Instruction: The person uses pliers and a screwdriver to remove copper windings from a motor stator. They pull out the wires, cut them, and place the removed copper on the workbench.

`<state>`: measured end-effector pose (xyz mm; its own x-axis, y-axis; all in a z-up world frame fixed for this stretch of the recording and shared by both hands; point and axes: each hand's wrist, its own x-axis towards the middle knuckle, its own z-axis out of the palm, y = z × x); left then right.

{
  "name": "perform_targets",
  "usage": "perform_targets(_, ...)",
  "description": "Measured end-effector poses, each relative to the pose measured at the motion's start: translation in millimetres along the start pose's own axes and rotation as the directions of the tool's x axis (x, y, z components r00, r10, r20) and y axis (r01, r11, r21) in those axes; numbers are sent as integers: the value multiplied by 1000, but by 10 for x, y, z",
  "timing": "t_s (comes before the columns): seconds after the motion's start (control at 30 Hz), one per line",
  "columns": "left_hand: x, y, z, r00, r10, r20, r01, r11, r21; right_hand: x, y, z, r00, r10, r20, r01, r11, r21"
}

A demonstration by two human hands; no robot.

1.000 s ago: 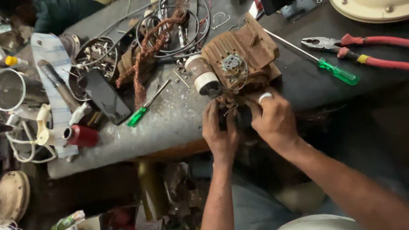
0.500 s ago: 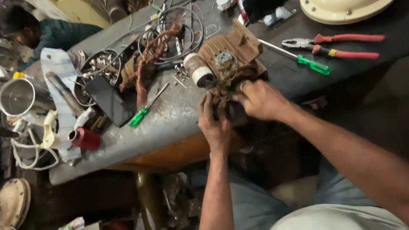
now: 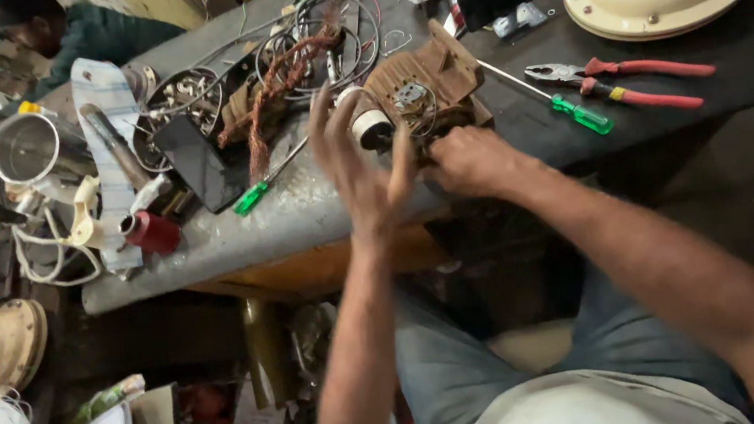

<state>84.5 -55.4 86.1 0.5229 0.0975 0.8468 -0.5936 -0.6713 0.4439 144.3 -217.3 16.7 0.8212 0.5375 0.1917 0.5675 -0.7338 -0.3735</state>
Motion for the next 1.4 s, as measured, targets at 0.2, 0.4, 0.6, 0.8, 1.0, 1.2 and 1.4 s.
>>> perform_targets(0.2,622,-104,305,866,-50,497,-129,939,319,29,81,89,991,118,57,-122,990,76)
perform_targets(0.4,431,-173,370,911,-92,403,-63,933,355,-180,-143,546,939,342,20,-250,643,724)
perform_targets(0.6,451,-155,425,918,-97,384,-59,925,375,-254,-529,756,914,213,346,-50,-785,617)
perform_targets(0.8,458,-145,364,922,-110,372,-34,932,360,-331,-893,913,930,201,309,56,-905,421)
perform_targets(1.0,488,-50,450,910,-126,396,-37,925,379,-345,-863,823,980,141,140,71,-907,415)
perform_targets(1.2,580,-225,417,916,-90,391,-55,937,346,-1039,-1411,596,796,143,588,-416,-576,704)
perform_targets(1.4,347,-384,93,910,-31,414,-78,967,244,-1307,-411,329,846,507,166,-325,244,914)
